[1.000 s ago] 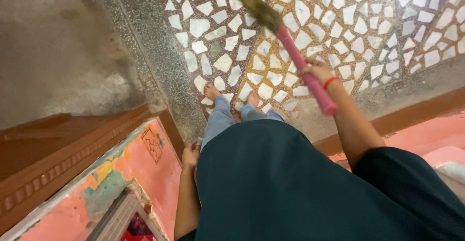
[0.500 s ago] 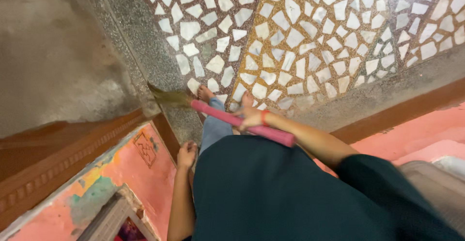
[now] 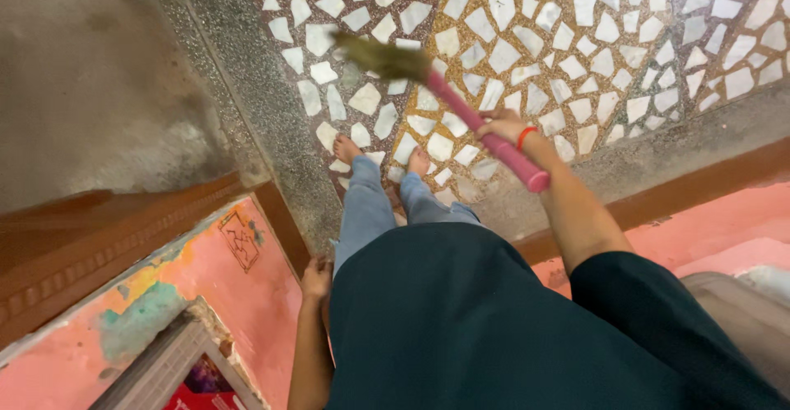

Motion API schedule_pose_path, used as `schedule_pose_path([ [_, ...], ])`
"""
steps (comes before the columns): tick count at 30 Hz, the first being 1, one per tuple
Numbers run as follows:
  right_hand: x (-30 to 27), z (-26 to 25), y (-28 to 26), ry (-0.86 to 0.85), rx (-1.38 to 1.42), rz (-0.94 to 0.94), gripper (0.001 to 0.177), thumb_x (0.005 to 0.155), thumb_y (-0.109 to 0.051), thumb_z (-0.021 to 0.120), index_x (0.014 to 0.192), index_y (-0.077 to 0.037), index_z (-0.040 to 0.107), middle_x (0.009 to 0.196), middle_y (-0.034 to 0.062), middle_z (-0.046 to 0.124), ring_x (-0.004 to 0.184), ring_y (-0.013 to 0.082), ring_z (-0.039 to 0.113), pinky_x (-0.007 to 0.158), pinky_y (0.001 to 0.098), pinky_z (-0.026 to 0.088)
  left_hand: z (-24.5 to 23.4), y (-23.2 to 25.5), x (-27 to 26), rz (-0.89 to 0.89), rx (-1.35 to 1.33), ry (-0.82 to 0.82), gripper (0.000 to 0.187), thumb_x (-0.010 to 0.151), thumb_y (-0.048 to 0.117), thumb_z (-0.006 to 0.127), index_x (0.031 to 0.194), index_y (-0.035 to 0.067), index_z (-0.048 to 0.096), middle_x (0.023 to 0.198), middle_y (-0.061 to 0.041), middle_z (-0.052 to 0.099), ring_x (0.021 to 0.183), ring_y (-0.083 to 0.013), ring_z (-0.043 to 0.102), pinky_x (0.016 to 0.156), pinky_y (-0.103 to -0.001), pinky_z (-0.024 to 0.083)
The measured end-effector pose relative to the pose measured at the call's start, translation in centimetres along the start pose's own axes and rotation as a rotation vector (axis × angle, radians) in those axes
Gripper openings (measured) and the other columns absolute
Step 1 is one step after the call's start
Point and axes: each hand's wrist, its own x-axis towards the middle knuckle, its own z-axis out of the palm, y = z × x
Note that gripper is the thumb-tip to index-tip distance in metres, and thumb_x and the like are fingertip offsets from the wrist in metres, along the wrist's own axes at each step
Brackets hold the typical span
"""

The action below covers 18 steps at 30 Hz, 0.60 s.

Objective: The person sweeps a mosaic-tiled floor using a pink broom, moving debris toward a red dustpan placed nearby. The person is barefoot and moves around the room to gather the dirt.

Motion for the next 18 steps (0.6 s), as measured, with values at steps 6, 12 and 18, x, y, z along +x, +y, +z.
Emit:
schedule_pose_path([
  [6, -2.6, -2.9, 1.1, 0.122, 0.238, -0.052, 0.086, 0.077, 0.004, 0.075, 0.155, 0.0, 0.039, 0.104, 0.0263, 0.073, 0.063, 0.0228, 0.071, 0.053, 0.0311, 0.061, 2.2, 0.1, -0.9, -0.023, -0.067, 0.048, 0.043, 0.097, 0.025, 0.064, 0.136, 0.006, 0.062, 0.125, -0.019, 0.072, 0.117, -0.0316, 0.069, 0.099, -0.041, 0.052],
  [12, -11.9, 5.3, 4.9, 0.031, 0.099, -0.191, 0.087, 0.072, 0.004, 0.072, 0.153, -0.008, 0.044, 0.103, 0.025, 0.076, 0.061, 0.0217, 0.071, 0.05, 0.0327, 0.061, 3.6, -0.2, -3.0, -0.031, -0.219, 0.073, 0.039, 0.096, 0.022, 0.064, 0.132, 0.005, 0.066, 0.12, -0.019, 0.074, 0.112, -0.0285, 0.072, 0.096, -0.039, 0.054],
  [18, -11.8, 8.9, 6.5, -0.433, -0.25, -0.251, 0.087, 0.07, 0.002, 0.069, 0.152, -0.015, 0.044, 0.114, 0.0057, 0.069, 0.061, 0.019, 0.073, 0.051, 0.0325, 0.064, 3.1, -1.1, -4.1, -0.068, -0.12, 0.065, 0.04, 0.096, 0.029, 0.067, 0.128, 0.006, 0.07, 0.115, -0.019, 0.076, 0.106, -0.0289, 0.074, 0.093, -0.038, 0.056],
])
